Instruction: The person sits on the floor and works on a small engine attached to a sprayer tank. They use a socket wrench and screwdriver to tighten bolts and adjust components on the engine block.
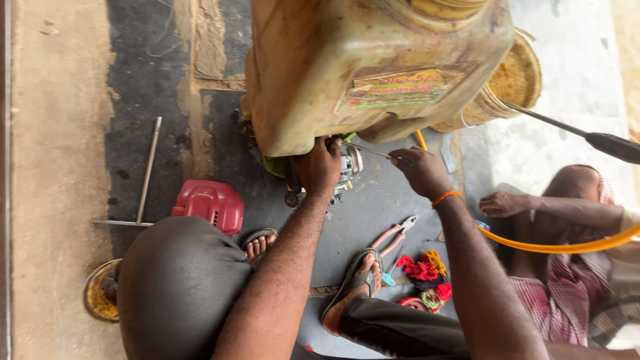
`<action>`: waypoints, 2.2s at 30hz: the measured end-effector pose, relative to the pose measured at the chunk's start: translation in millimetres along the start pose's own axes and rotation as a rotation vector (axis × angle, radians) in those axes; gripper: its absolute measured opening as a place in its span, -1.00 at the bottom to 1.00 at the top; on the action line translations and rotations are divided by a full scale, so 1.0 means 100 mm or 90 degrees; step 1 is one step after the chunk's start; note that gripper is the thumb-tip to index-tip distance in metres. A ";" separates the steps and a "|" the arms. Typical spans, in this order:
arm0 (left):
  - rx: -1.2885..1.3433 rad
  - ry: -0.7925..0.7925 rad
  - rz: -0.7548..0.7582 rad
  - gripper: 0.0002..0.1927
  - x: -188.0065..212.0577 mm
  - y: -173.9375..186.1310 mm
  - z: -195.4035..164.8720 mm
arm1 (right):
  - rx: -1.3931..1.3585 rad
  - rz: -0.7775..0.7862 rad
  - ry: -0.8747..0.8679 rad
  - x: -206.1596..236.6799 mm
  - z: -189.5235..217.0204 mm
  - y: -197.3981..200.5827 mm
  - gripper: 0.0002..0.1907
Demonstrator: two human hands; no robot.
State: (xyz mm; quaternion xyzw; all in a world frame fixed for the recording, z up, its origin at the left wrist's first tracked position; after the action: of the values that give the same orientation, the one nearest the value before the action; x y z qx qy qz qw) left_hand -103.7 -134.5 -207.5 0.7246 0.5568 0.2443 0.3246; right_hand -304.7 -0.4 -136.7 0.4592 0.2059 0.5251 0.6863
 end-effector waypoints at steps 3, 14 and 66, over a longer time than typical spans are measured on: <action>0.009 0.014 0.034 -0.64 -0.01 -0.01 0.02 | 0.015 -0.018 -0.015 0.10 0.10 -0.01 -0.75; -0.037 -0.008 0.012 -0.68 -0.01 0.09 0.02 | -0.185 0.170 -0.296 0.50 0.90 -0.35 -0.55; -0.086 -0.056 0.114 -0.61 -0.02 0.23 -0.19 | -0.791 0.145 -0.624 1.65 0.07 -2.09 -0.80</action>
State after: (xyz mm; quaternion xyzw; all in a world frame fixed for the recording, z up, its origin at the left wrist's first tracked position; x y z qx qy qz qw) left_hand -102.7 -137.1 -177.8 0.7580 0.4573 0.2768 0.3736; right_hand -128.6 141.5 -277.3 0.1895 -0.4974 0.3491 0.7712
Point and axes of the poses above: each hand's wrist, its own x-axis away from the middle knuckle, its own y-axis out of the back of the hand, z = x × y, the point moved 3 cm from there along -x, towards the middle knuckle, and after that the axes turned 9 degrees about -x, right-handed, at the moved point
